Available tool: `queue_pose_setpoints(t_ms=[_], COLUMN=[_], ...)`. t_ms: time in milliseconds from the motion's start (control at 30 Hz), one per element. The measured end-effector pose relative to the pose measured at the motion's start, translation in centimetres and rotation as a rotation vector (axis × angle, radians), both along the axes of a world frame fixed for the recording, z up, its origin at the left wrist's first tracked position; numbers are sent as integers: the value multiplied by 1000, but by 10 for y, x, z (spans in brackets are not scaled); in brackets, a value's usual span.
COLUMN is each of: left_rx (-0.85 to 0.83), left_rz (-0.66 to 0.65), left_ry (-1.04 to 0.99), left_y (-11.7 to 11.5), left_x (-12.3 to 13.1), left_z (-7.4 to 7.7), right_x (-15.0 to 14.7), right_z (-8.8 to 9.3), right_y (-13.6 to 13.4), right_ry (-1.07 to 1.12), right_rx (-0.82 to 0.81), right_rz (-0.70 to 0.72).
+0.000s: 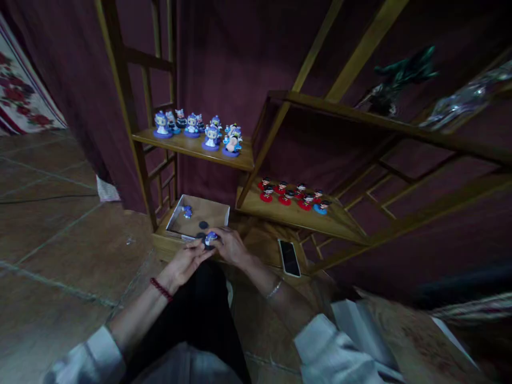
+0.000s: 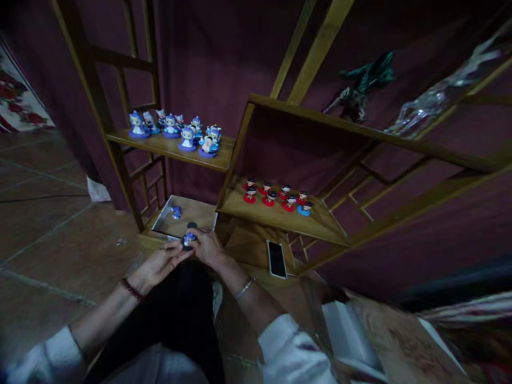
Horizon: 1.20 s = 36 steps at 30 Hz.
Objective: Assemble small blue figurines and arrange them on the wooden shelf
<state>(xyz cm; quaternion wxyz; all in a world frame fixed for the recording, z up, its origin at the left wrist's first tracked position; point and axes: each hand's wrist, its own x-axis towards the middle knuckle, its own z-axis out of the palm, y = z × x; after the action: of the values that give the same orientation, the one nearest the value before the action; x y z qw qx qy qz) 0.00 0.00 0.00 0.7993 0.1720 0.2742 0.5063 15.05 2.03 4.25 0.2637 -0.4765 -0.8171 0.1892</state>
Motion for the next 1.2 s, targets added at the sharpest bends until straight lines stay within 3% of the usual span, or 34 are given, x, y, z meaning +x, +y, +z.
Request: queue_pose_setpoints(t_ms=[500, 733, 967, 1067, 1200], left_rx=[-20, -41, -41, -33, -27], left_rz=[-3, -25, -37, -26, -13], left_ry=[93, 97, 84, 85, 67], left_y=[0, -1, -1, 0, 4], left_x=[-2, -1, -5, -5, -4], left_z=[18, 21, 11, 7, 13], right_x=[-11, -6, -3, -6, -8], right_z=[0, 7, 6, 1, -3], right_y=[-3, -2, -1, -1, 3], right_ry=[58, -12, -7, 13, 20], right_rx=[-28, 7, -18, -26, -6], right_rz=[-113, 12, 86, 40, -12])
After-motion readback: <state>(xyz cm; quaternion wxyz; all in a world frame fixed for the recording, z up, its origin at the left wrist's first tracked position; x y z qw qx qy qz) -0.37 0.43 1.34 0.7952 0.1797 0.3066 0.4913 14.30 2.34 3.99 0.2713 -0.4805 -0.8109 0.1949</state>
